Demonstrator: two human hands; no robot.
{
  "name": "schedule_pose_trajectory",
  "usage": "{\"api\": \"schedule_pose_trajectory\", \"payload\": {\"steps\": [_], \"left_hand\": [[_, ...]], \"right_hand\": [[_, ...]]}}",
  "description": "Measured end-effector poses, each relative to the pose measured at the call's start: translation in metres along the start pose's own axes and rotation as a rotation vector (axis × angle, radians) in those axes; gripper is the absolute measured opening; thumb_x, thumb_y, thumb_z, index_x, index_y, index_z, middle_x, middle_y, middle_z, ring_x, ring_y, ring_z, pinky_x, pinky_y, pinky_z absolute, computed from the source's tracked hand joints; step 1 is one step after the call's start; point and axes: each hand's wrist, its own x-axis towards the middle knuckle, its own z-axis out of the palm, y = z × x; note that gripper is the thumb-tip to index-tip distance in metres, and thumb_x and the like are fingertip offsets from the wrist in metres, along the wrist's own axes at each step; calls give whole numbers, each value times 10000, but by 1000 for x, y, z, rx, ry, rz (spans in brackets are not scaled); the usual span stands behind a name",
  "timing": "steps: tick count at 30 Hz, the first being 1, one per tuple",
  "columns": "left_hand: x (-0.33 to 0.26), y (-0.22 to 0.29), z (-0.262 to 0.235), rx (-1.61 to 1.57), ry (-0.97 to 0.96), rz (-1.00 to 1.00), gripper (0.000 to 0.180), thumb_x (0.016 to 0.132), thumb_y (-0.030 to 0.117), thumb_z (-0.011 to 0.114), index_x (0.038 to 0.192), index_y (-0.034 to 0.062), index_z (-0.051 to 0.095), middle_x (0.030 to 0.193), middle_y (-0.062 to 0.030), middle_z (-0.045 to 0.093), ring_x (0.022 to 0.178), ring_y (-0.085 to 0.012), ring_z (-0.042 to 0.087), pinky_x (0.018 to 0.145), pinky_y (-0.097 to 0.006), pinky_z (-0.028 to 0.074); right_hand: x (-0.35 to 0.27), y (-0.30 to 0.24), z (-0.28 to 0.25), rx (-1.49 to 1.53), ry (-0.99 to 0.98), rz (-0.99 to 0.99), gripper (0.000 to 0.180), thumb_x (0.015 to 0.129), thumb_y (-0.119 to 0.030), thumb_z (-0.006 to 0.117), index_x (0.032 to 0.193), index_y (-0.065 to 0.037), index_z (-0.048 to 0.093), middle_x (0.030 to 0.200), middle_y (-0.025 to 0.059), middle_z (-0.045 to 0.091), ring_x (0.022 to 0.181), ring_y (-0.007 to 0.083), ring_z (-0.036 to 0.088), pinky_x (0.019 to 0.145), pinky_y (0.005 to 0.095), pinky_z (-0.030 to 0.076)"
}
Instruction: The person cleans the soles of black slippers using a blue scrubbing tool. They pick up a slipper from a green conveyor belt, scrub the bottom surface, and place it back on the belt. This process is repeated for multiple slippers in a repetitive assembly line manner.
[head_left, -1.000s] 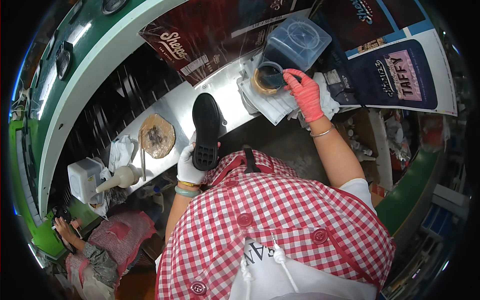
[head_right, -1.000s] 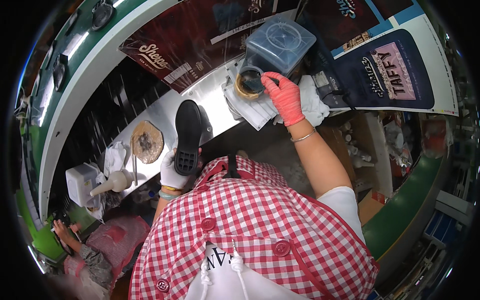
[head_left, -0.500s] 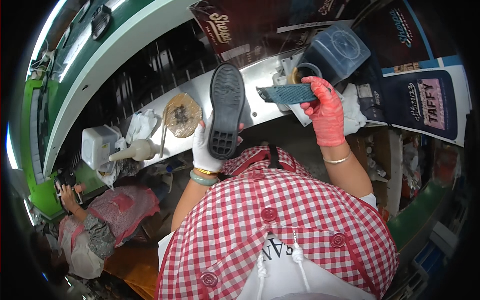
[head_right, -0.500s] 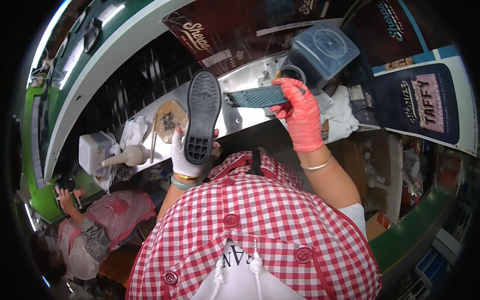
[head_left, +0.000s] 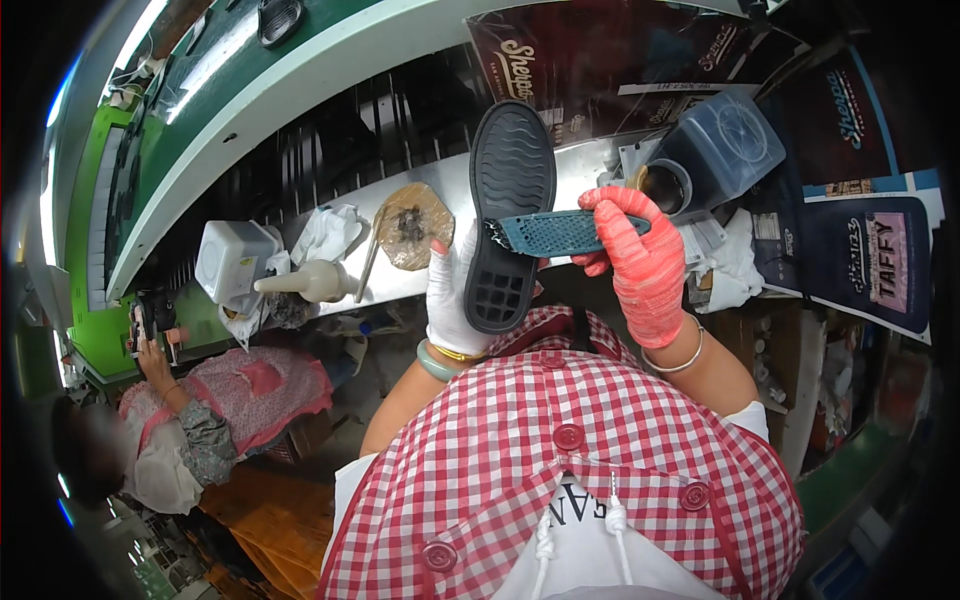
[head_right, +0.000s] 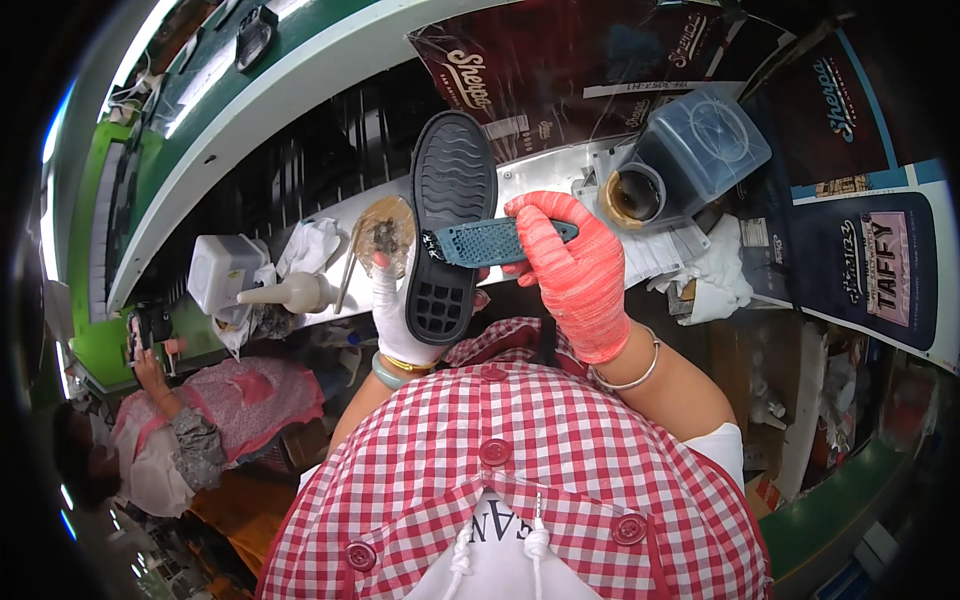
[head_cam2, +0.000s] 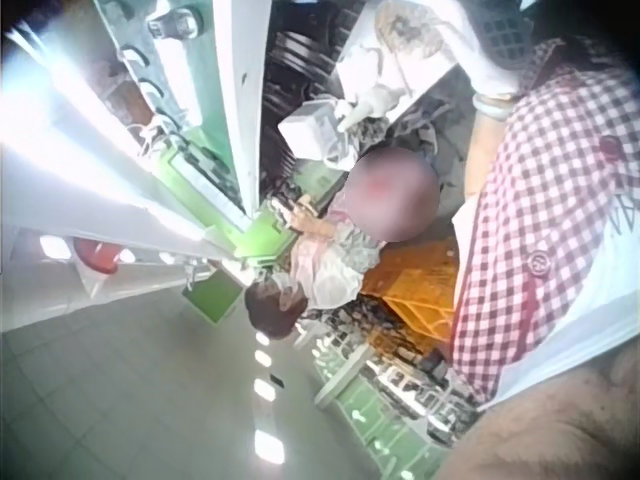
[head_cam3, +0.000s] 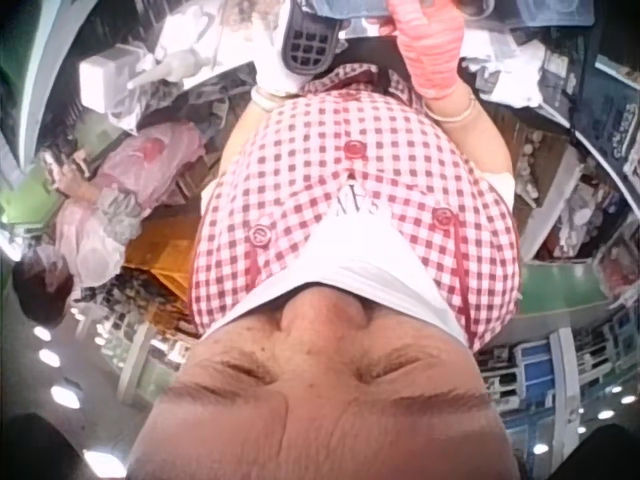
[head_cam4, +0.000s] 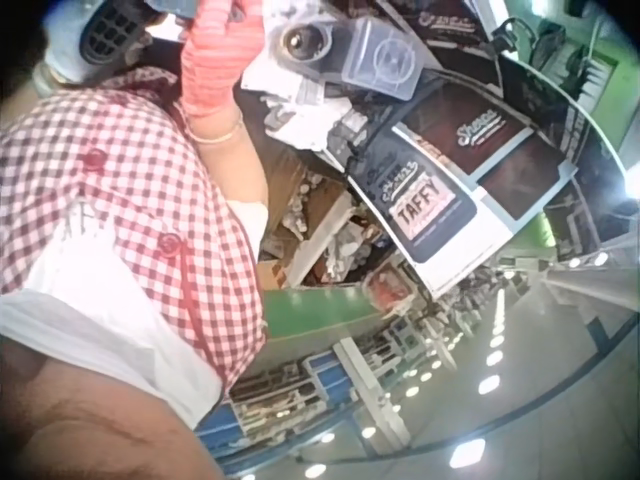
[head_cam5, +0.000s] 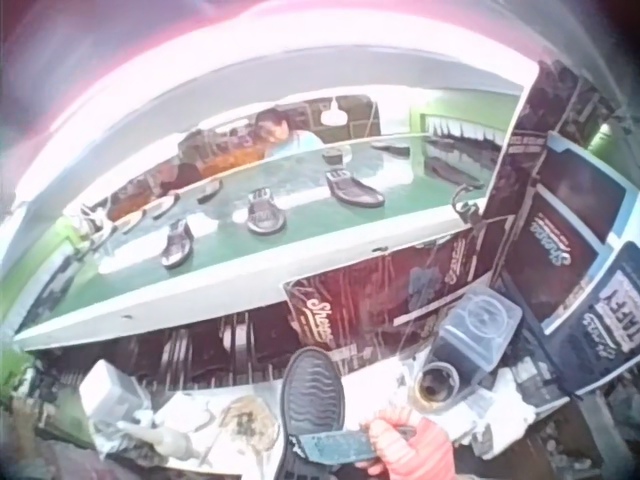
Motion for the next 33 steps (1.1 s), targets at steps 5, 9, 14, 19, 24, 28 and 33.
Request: {"api": "schedule_pose_trajectory", "payload": {"steps": [5, 9, 14, 19, 24, 28, 33], "left_hand": [[3, -1, 0, -32, -38, -4, 883, 786, 753, 327, 1371, 93, 304, 1249, -135, 474, 1050, -273, 537, 773, -415, 516], [10, 0, 6, -73, -93, 27, 844, 820, 724, 301, 1400, 111, 276, 1285, -124, 452, 1078, -270, 515, 892, -427, 442], [17, 2, 22, -159, -69, 45, 811, 837, 708, 281, 1388, 113, 289, 1271, -144, 464, 1117, -296, 501, 957, -454, 395], [20, 2, 20, -198, -183, -5, 788, 860, 687, 226, 1407, 120, 255, 1296, -158, 449, 1160, -327, 476, 977, -471, 380], [17, 2, 20, -286, -169, -75, 768, 884, 657, 173, 1417, 108, 231, 1341, -165, 409, 1196, -327, 450, 1005, -464, 354], [14, 2, 19, -253, -239, -118, 782, 885, 658, 172, 1417, 86, 228, 1365, -160, 388, 1221, -311, 430, 1032, -441, 324], [15, 3, 10, -489, -473, -275, 804, 880, 669, 168, 1414, 72, 237, 1370, -166, 386, 1242, -287, 413, 1041, -420, 313]], "right_hand": [[-3, -2, -1, -34, -15, 22, 197, 906, -187, 542, 998, -25, 606, 809, 50, 634, 635, 94, 619, 530, 182, 468], [-8, -2, 1, -54, -13, -8, 205, 906, -187, 542, 1006, -20, 607, 828, 54, 634, 642, 103, 624, 529, 190, 476], [-14, -5, 2, -80, -34, 4, 205, 905, -177, 542, 1005, -12, 611, 887, 56, 638, 650, 101, 619, 527, 194, 479], [-21, -11, 1, -141, -65, 12, 194, 900, -160, 544, 1000, -11, 618, 895, 53, 639, 653, 96, 612, 530, 196, 479], [-24, -12, -4, -153, -130, 6, 180, 895, -141, 549, 993, -10, 625, 874, 44, 630, 637, 85, 596, 552, 201, 489], [-23, -21, -9, -190, -224, 16, 168, 888, -120, 554, 989, -6, 625, 856, 34, 618, 658, 74, 577, 586, 205, 496], [-17, -35, -13, -253, -338, 69, 187, 883, -147, 561, 988, -6, 623, 866, 39, 617, 737, 71, 566, 627, 216, 500]]}}
